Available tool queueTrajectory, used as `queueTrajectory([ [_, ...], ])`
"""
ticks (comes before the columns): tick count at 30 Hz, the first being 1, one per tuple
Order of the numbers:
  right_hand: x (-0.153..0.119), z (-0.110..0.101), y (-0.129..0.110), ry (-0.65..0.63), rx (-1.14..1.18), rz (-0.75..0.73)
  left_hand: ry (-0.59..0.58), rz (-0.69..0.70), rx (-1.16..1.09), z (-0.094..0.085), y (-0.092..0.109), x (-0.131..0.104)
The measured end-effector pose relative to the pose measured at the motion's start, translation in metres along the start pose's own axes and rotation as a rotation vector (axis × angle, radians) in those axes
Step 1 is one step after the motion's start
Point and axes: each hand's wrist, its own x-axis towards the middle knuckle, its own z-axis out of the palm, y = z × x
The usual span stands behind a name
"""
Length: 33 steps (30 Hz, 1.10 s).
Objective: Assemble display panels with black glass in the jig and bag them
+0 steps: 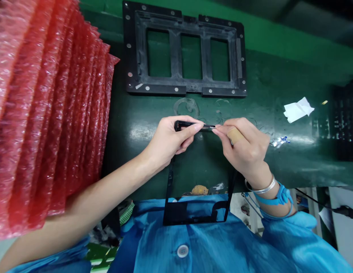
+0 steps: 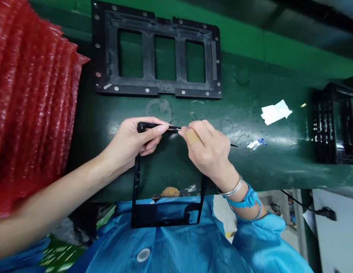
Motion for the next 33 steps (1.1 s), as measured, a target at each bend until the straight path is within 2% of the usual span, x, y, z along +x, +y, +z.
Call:
queueTrajectory([
  [8, -0.002, -0.007, 0.007, 0.08, 0.131, 0.096, 0.024, 0.012, -0.002, 0.002, 0.002, -0.001],
  [14, 0.0, -0.02, 0.009, 0.148, 0.127, 0.208, 0.034, 0.017, 0.002, 0.002, 0.002, -0.001],
  [16, -0.001, -0.024, 0.012, 0.228, 0.115, 0.244, 0.038, 0.015, 0.004, 0.003, 0.002, -0.001],
  [20, -0.007, -0.037, 0.024, 0.5, 0.1, 0.306, 0.05, 0.019, 0.015, 0.003, 0.002, -0.002],
  [23, -0.011, -0.049, 0.034, 0.572, 0.072, 0.385, 0.05, 0.017, 0.022, 0.002, 0.001, -0.001],
  [25, -0.011, -0.052, 0.036, 0.515, 0.096, 0.387, 0.043, 0.015, 0.028, 0.001, 0.001, -0.001],
  [26, -0.01, -0.051, 0.035, 0.445, 0.124, 0.367, 0.039, 0.013, 0.031, 0.001, 0.001, -0.001],
  [30, -0.003, -0.034, 0.021, 0.053, 0.217, 0.254, 0.022, 0.015, 0.031, 0.0, 0.001, 0.0],
  [33, 0.0, -0.018, 0.01, -0.056, 0.209, 0.189, 0.017, 0.02, 0.024, 0.0, 0.001, -0.001],
])
